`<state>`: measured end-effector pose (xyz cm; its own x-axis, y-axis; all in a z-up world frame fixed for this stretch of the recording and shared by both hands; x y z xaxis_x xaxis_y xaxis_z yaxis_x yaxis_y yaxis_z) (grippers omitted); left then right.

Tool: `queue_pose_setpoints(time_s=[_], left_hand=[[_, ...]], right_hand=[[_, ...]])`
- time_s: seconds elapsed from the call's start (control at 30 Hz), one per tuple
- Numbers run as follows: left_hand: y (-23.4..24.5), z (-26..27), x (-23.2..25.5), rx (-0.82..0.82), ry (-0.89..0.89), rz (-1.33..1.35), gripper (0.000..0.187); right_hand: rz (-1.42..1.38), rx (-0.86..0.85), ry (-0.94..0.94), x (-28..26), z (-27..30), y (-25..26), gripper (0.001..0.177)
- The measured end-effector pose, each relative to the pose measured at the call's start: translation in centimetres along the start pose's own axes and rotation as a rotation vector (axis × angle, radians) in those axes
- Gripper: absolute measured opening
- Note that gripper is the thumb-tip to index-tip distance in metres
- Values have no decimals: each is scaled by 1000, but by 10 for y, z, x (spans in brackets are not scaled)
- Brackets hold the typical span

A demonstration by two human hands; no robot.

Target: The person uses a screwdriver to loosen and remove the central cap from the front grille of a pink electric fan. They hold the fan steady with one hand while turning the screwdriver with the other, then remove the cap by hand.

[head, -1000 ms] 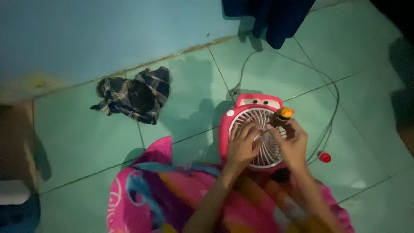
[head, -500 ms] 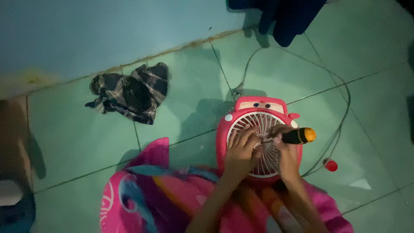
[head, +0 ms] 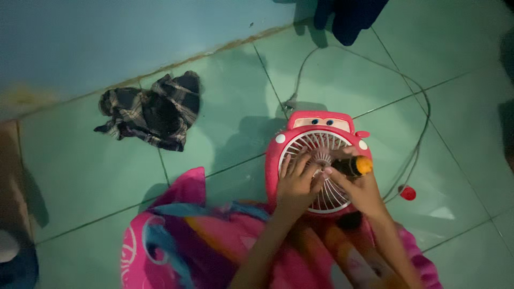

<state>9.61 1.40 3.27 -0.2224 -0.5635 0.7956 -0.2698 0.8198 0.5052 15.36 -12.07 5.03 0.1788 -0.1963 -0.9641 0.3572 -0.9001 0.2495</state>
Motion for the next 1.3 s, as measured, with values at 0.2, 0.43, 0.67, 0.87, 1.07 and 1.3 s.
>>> queue_pose_setpoints(time_s=[0.2,0.43,0.67,0.87,1.07,1.3], left_hand=[[5,1,2,7,8,42,40],[7,1,7,-8,6,58,33],[11,3,6,35,-4,71,33],[2,3,0,10,26,57,36],[-3,0,-3,-33,28,-6,38],[5,-1,6,-23,15,41,31]], right_hand=[[147,265,-65,7,13,18,35],[-91,31,-25,23,1,8,48],[60,66,-61,26,0,7,27],[146,164,-52,-2,12,19,40],[343,66,50,-14,14,12,37],[26,60,78,16,12,6,44]])
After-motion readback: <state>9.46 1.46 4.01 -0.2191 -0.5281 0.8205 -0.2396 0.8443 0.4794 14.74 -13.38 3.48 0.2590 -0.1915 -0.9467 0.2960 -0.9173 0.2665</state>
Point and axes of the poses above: each hand's wrist, its own z-axis away from the middle knuckle, its own y-axis out of the back of the hand, x = y × z, the point moved 10 cm from there along -z, towards the middle knuckle, and after that the axes turned 12 degrees about z, right-handed, at the moved point
